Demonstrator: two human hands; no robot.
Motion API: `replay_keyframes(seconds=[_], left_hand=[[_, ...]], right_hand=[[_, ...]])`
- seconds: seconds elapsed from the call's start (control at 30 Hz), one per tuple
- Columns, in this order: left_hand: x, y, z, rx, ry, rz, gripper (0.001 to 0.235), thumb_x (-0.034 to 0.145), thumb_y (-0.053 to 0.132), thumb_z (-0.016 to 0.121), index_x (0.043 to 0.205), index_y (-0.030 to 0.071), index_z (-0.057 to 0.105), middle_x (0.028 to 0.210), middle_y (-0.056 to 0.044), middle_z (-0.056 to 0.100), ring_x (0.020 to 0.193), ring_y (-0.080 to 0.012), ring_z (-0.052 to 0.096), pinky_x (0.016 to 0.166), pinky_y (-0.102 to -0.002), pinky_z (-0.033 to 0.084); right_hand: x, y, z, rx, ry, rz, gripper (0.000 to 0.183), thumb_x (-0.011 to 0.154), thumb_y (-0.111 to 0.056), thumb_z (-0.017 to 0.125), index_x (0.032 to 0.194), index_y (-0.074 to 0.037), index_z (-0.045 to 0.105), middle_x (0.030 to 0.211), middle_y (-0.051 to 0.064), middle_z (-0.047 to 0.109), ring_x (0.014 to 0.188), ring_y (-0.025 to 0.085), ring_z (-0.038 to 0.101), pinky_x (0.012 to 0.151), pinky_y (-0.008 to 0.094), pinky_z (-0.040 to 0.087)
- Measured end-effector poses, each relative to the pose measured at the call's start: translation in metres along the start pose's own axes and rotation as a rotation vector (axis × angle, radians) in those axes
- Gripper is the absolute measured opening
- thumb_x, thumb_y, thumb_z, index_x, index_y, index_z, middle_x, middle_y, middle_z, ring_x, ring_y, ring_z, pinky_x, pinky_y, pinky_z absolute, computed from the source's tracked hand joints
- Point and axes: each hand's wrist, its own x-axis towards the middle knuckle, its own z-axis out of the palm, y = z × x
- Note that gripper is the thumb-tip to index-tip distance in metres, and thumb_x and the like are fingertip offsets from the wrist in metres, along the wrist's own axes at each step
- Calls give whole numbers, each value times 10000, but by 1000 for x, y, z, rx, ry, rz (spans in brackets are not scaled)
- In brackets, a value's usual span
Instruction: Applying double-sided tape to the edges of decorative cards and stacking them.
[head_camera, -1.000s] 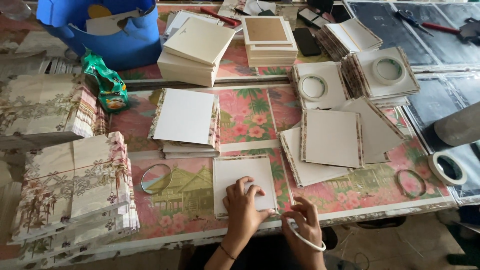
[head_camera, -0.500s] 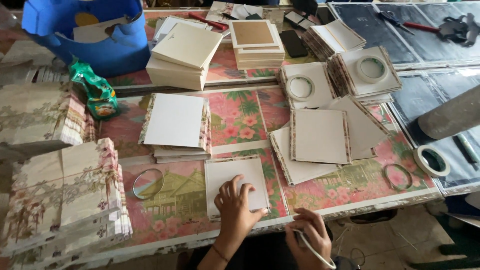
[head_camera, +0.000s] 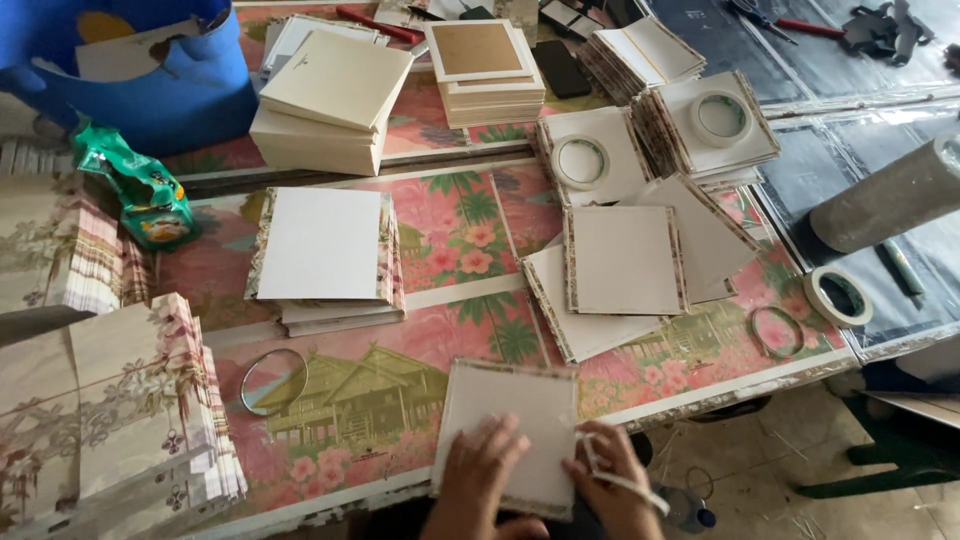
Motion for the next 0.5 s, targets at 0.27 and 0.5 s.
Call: replay_keyframes(seconds=[0.27,0.5], left_hand=[[90,-72,-138,308,323,-150,703,992,358,737,1545,37,444,1687,-246,419,1542,-420,440,1287,-580,384],[106,-170,-148,753,211,-350,1040,748,204,858,1693,239,425,1784,-63,401,1665,-385,273,1183,-863,195]], right_hand=[[96,-95,-66,149,221,-298,559,930,31,768,1409,-121,522,1107,69,739,885,163,724,620,269,603],[138,-84,-77,-340,391,-198,520,1018,-243,741,1438,-223,435,1472,247,672,1049,407,781,683,535,709]])
